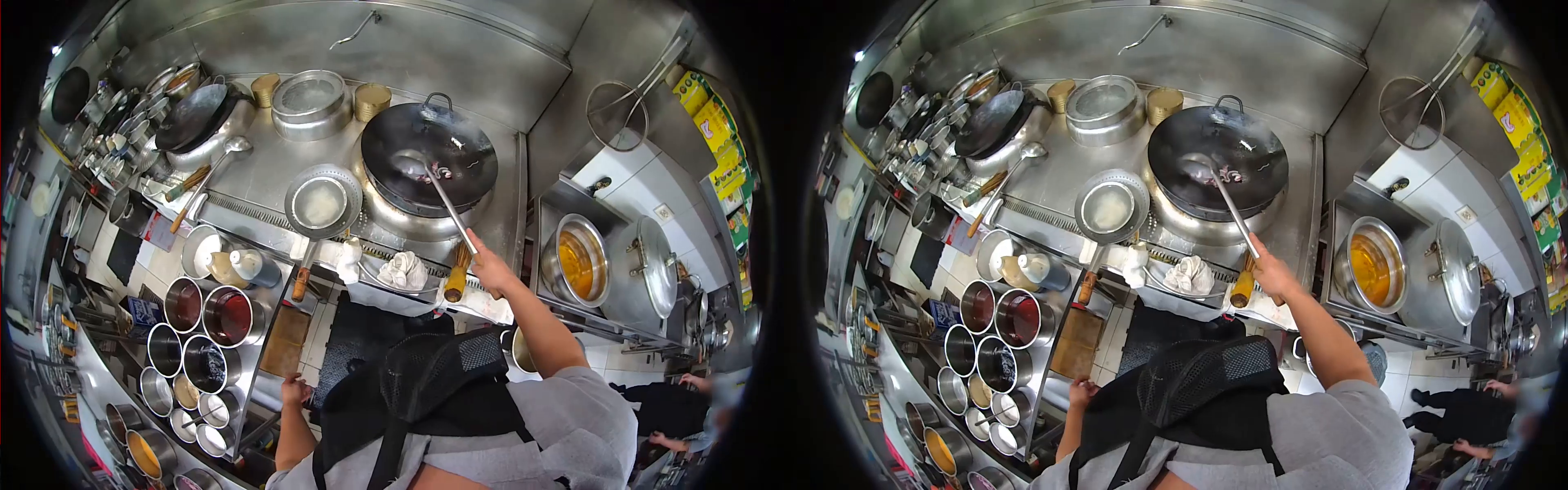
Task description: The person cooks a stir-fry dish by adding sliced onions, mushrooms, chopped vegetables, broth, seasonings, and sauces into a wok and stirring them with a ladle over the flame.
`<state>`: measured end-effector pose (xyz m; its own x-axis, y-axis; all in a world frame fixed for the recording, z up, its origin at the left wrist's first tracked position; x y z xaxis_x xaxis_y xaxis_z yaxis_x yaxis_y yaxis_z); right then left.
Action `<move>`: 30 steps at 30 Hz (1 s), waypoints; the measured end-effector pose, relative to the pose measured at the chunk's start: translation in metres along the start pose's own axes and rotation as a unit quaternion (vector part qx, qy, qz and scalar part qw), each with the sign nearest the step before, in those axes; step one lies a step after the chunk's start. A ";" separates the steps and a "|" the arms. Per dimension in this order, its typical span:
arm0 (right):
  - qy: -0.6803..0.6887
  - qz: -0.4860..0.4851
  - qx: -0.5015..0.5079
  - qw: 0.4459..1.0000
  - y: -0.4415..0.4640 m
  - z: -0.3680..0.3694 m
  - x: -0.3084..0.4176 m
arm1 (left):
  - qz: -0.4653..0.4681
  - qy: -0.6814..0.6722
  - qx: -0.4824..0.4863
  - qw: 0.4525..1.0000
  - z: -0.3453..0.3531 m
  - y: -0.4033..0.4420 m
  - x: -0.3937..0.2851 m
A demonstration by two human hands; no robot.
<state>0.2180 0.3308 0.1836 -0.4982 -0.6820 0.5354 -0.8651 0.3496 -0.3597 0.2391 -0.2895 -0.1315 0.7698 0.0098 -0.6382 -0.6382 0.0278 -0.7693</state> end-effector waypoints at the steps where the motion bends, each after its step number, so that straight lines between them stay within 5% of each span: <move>1: -0.038 -0.020 -0.012 0.999 0.003 -0.002 0.002 | -0.019 0.142 -0.020 0.989 0.015 -0.019 -0.015; 4: -0.013 -0.002 0.003 1.000 0.003 -0.017 0.009 | -0.110 0.243 0.077 0.961 0.031 -0.022 -0.018; 9: -0.035 0.019 -0.011 0.999 -0.005 -0.025 0.027 | -0.028 0.195 0.022 0.980 0.038 -0.018 -0.045; 15: -0.039 0.047 -0.041 0.997 0.030 0.005 0.031 | -0.041 0.253 0.049 0.965 0.024 0.011 -0.052; 18: 0.081 0.052 -0.011 0.995 0.045 0.001 0.035 | -0.043 0.261 0.053 0.963 0.007 0.035 -0.045; 20: 0.143 0.035 -0.017 0.989 0.036 -0.009 0.032 | -0.018 0.142 0.059 0.988 -0.005 0.046 -0.044; 22: 0.064 -0.006 -0.068 0.996 0.032 -0.010 0.035 | -0.023 0.138 0.043 0.989 -0.008 0.036 -0.050; 30: 0.194 0.025 -0.045 0.980 -0.005 -0.008 0.062 | -0.066 0.218 0.051 0.972 -0.028 0.025 -0.018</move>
<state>0.1910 0.2920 0.2244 -0.5101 -0.3731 0.7750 -0.8315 0.4443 -0.3334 0.2096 -0.3170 -0.1398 0.7538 -0.4242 -0.5018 -0.5118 0.1000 -0.8533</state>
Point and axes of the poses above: each hand's wrist, its own y-axis towards the middle knuckle, its own z-axis out of the palm, x = y × z, the point moved 3 cm from there along y, towards the middle knuckle, and after that the axes turned 2 degrees about x, right-handed, at the moved point
